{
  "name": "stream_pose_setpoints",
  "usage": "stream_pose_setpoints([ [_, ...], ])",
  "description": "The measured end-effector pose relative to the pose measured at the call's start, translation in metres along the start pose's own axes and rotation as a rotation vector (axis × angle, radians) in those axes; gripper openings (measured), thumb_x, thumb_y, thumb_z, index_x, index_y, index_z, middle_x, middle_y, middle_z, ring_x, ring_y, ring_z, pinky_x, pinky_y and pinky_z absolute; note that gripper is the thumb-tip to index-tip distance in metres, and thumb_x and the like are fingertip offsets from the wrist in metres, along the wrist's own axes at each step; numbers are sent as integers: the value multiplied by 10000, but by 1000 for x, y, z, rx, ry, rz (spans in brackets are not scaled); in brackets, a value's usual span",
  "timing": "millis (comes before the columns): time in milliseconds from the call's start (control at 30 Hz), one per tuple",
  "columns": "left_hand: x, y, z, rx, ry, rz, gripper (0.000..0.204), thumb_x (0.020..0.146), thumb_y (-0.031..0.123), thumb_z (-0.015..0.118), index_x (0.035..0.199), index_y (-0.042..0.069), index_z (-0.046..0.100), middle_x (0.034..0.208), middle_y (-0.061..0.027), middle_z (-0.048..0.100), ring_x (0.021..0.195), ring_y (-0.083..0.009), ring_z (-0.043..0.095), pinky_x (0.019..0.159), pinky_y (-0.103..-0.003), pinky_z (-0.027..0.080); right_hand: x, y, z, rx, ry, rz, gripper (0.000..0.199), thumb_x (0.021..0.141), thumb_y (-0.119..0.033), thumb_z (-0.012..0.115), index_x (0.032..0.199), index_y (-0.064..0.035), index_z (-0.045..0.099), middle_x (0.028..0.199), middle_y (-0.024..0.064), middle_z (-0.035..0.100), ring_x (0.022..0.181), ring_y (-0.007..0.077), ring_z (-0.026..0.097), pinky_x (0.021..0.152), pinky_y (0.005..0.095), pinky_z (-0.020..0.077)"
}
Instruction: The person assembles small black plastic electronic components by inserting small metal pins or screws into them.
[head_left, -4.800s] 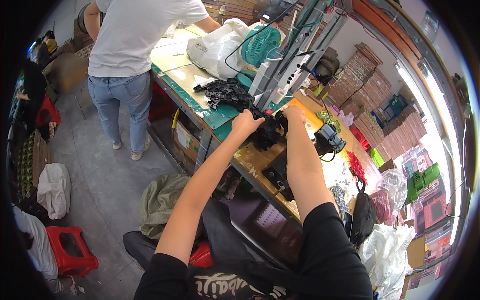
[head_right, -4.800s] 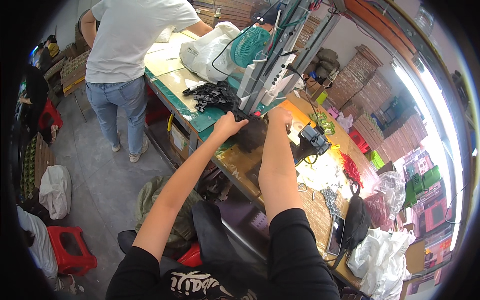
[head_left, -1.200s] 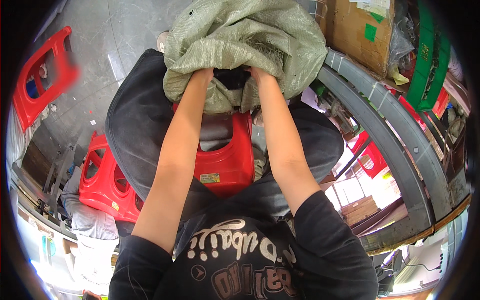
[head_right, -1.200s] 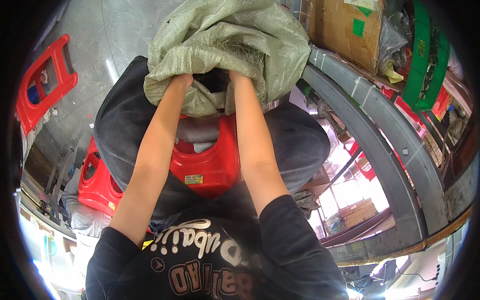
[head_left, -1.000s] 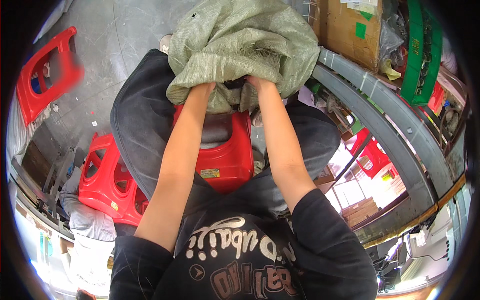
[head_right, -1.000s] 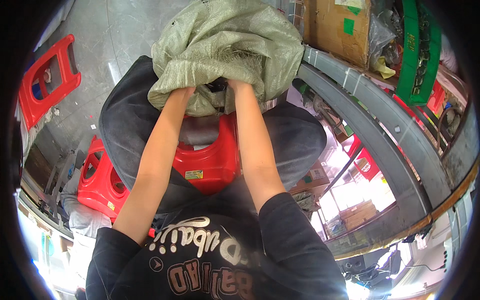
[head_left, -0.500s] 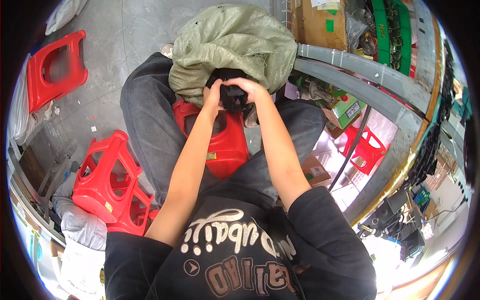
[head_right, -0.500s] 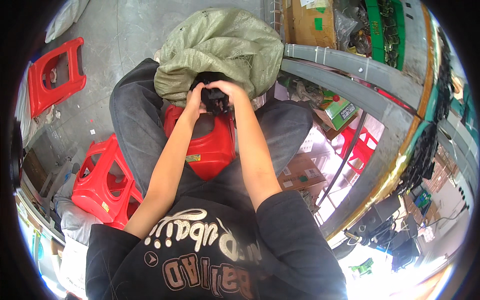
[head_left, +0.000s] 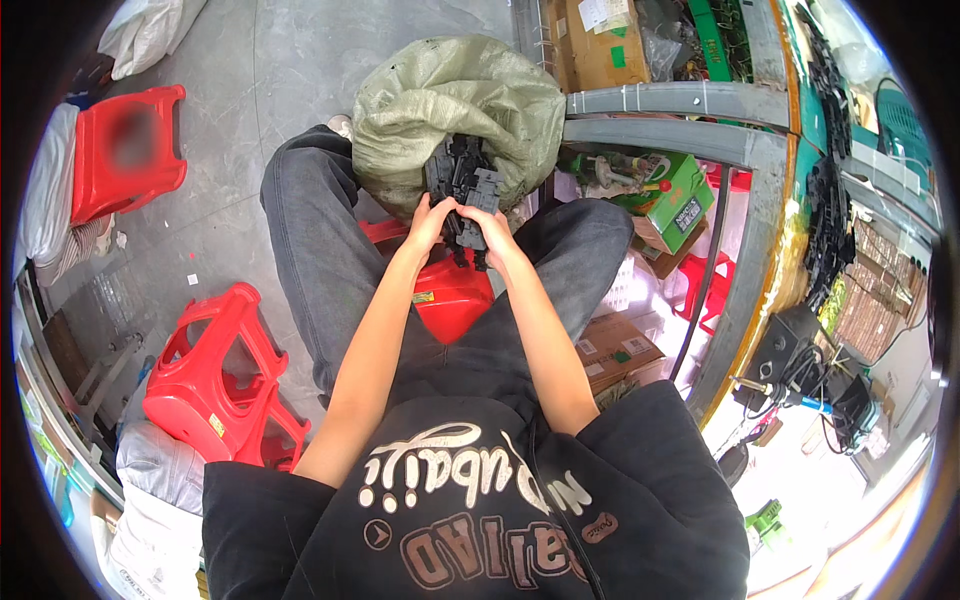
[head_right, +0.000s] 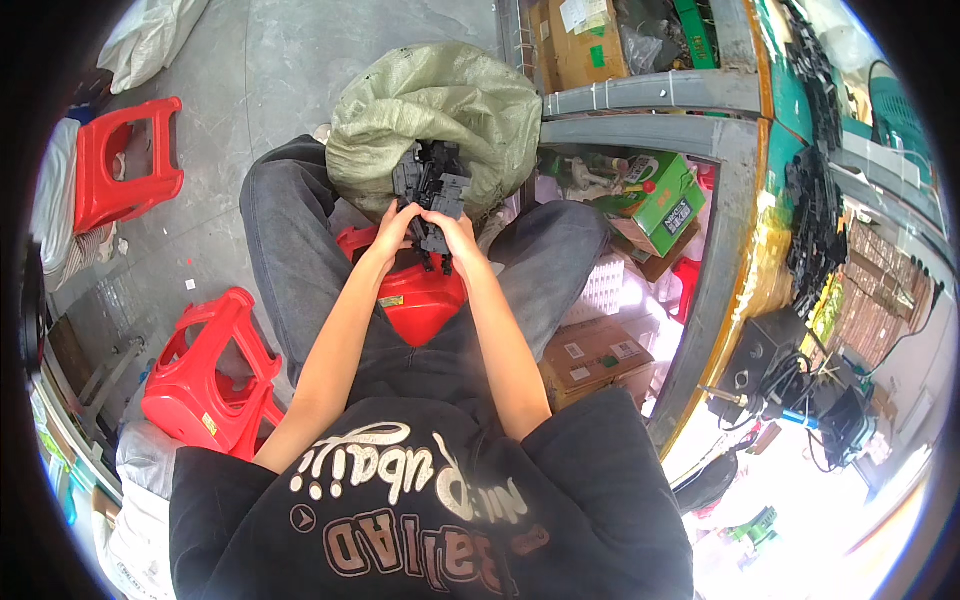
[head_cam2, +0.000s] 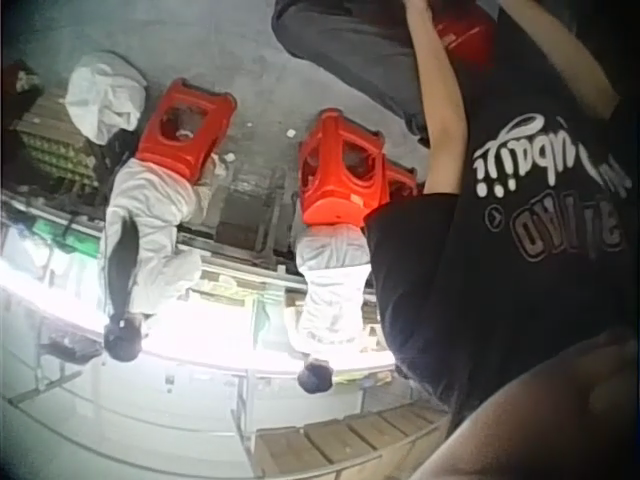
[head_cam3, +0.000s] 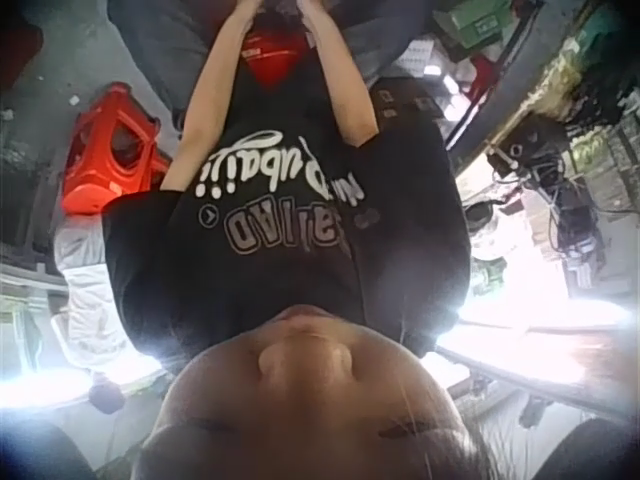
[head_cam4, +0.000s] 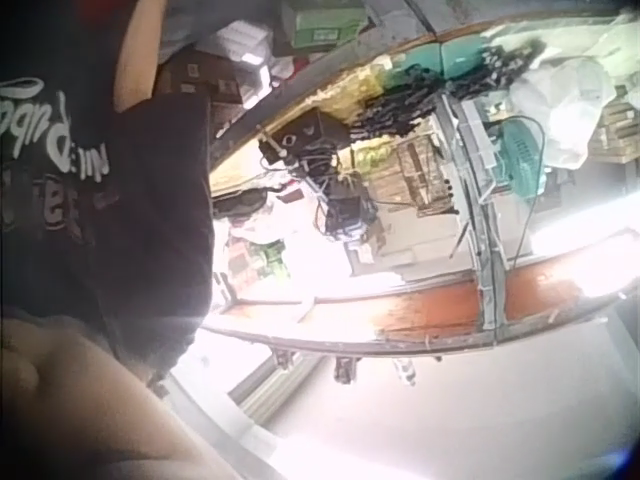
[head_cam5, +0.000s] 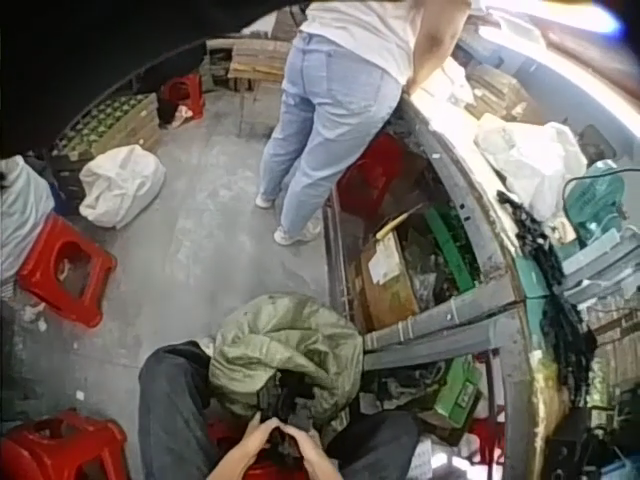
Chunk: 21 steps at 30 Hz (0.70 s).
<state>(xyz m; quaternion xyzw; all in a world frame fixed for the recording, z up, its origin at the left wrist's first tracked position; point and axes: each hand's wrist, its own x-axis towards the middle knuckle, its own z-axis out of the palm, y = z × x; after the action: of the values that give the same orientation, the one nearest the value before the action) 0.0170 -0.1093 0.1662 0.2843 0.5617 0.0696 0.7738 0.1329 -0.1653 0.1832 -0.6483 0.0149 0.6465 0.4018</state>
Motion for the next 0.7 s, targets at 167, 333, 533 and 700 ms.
stream_pose_setpoints([
  [167,-13,-8,8,-119,-45,30,442,782,353,511,1156,137,418,939,-37,537,822,-164,522,729,-372,417,-32,-6,2,-58,78,-276,278,709,-118,633,960,-19,568,898,57,614,797,158,584,728,272,454],
  [333,-30,-1,19,-9,-202,40,448,779,314,501,1172,120,409,1008,-34,521,898,-158,511,758,-330,407,-58,1,-7,62,181,-301,359,685,-89,668,1007,-20,524,907,54,608,796,128,576,741,248,439],
  [533,-75,22,39,-193,-102,251,628,756,213,568,1283,-19,317,917,-36,521,788,-109,492,630,-239,401,-100,-16,4,64,180,-527,457,708,-53,665,1096,35,441,944,87,590,813,129,573,731,242,457],
  [700,-135,110,47,-7,-106,428,579,734,173,539,1239,-45,360,940,-46,531,819,-112,509,705,-243,424,-134,-59,40,-34,369,-831,687,685,-118,705,1220,97,331,999,132,569,870,144,555,769,259,445],
])
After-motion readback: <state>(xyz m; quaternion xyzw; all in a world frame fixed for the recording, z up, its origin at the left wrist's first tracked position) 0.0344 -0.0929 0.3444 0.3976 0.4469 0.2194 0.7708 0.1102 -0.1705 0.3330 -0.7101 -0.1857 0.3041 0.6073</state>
